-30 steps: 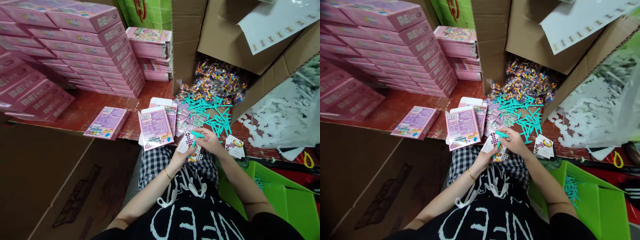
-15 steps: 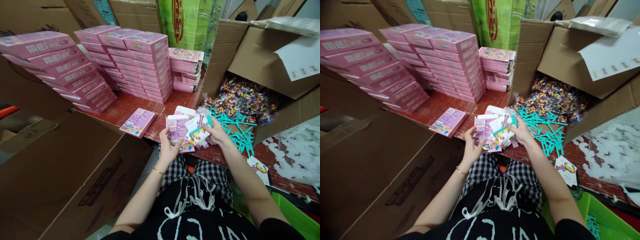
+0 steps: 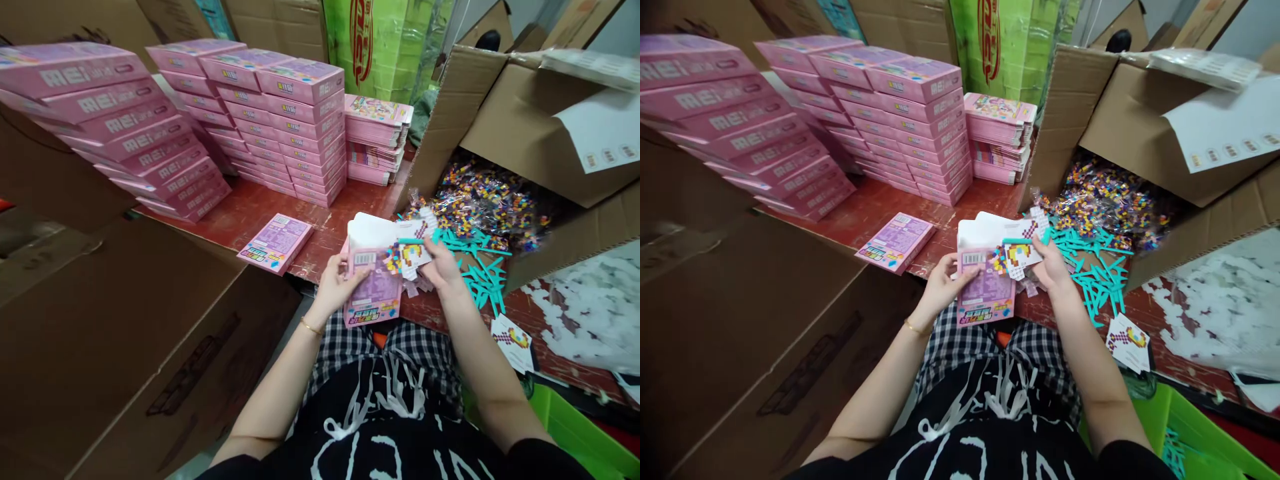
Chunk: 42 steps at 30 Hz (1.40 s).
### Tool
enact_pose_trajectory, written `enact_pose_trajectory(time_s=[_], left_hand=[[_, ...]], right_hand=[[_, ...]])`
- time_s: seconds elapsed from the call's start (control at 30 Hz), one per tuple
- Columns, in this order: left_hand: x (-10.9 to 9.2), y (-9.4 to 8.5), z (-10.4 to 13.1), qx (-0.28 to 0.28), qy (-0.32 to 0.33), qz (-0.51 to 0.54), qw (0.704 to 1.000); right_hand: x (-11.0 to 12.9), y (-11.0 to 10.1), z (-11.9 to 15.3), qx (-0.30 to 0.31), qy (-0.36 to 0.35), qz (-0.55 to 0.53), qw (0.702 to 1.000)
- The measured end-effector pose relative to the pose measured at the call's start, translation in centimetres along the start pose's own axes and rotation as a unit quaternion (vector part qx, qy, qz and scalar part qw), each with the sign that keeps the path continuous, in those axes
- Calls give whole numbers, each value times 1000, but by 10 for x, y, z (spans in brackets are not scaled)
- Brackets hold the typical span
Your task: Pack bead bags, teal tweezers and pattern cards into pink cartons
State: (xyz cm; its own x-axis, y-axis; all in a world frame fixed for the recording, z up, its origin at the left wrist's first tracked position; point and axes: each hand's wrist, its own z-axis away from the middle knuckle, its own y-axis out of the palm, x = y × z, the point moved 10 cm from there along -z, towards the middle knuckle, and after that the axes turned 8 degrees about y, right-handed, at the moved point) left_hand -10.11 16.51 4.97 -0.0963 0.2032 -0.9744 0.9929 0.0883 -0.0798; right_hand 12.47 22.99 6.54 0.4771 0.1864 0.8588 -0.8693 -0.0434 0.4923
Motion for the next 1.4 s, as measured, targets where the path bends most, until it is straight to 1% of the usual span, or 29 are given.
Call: enact_pose_trajectory(time_s=[0.03,0.1,0.13,0.17,0.2,0.23,0.3,0.33,0.4,0.43,0.47,0.53,0.63,0.73,0.8,0.93,0.97,1.0,1.03,1.07,1.1,1.13,1.17,1.2,1.23,1.27,1.3,1.37,1.4], left_hand=[[-6,15,10,49,-22,60,997],[-18,43,37,137,-69,164,974],[-22,52,49,159,-88,196,964],[-24,56,60,165,-101,218,957],[-24,59,69,161,-112,235,952],[-21,60,76,148,-123,247,950],[-11,62,89,129,-149,264,944],[-6,65,94,130,-163,271,940],[4,74,104,142,-182,283,931],[8,77,107,143,-184,287,929],[10,79,109,138,-181,291,929],[14,78,110,122,-171,291,933],[16,77,111,113,-166,280,939],[18,75,113,105,-170,277,940],[20,75,115,97,-175,279,939],[28,79,121,92,-188,286,935],[30,79,123,90,-189,288,934],[32,79,124,85,-189,288,935],[34,77,124,78,-188,287,936],[36,74,124,65,-183,282,940],[38,70,122,51,-176,273,944],[38,66,119,38,-165,260,951],[36,62,116,32,-149,243,958],[33,60,112,35,-129,221,966],[29,59,108,49,-108,193,974],[26,61,104,74,-90,160,980],[23,65,102,104,-77,125,984],[20,72,98,149,-63,72,984],[19,72,96,149,-52,61,986]], right_hand=[[23,6,12,7,-37,12,999],[61,14,36,5,-106,46,993],[73,16,46,0,-124,69,990],[78,16,54,-5,-129,95,987],[76,14,60,-7,-120,126,985],[70,12,66,-4,-99,161,982],[47,7,76,30,-46,245,968],[34,7,81,62,-21,295,953],[8,9,96,135,6,396,908],[-2,10,103,163,4,440,883],[-8,11,109,176,-8,477,861],[-9,13,118,163,-57,528,832],[-5,17,126,126,-120,567,805],[-12,20,129,125,-111,586,793],[-10,24,131,125,-122,599,782],[-4,40,144,166,-179,654,716],[0,38,147,156,-193,657,712],[7,32,149,121,-212,650,720],[17,22,151,66,-234,628,739],[25,8,154,4,-249,592,767],[26,-8,157,-49,-249,543,800],[21,-24,160,-82,-232,488,837],[8,-37,160,-92,-200,433,874],[-10,-45,159,-83,-158,386,905],[-29,-49,158,-67,-116,351,927],[-45,-50,159,-54,-83,332,938],[-57,-50,159,-50,-65,327,941],[-65,-48,162,-64,-69,332,939],[-65,-46,162,-68,-72,327,940]])
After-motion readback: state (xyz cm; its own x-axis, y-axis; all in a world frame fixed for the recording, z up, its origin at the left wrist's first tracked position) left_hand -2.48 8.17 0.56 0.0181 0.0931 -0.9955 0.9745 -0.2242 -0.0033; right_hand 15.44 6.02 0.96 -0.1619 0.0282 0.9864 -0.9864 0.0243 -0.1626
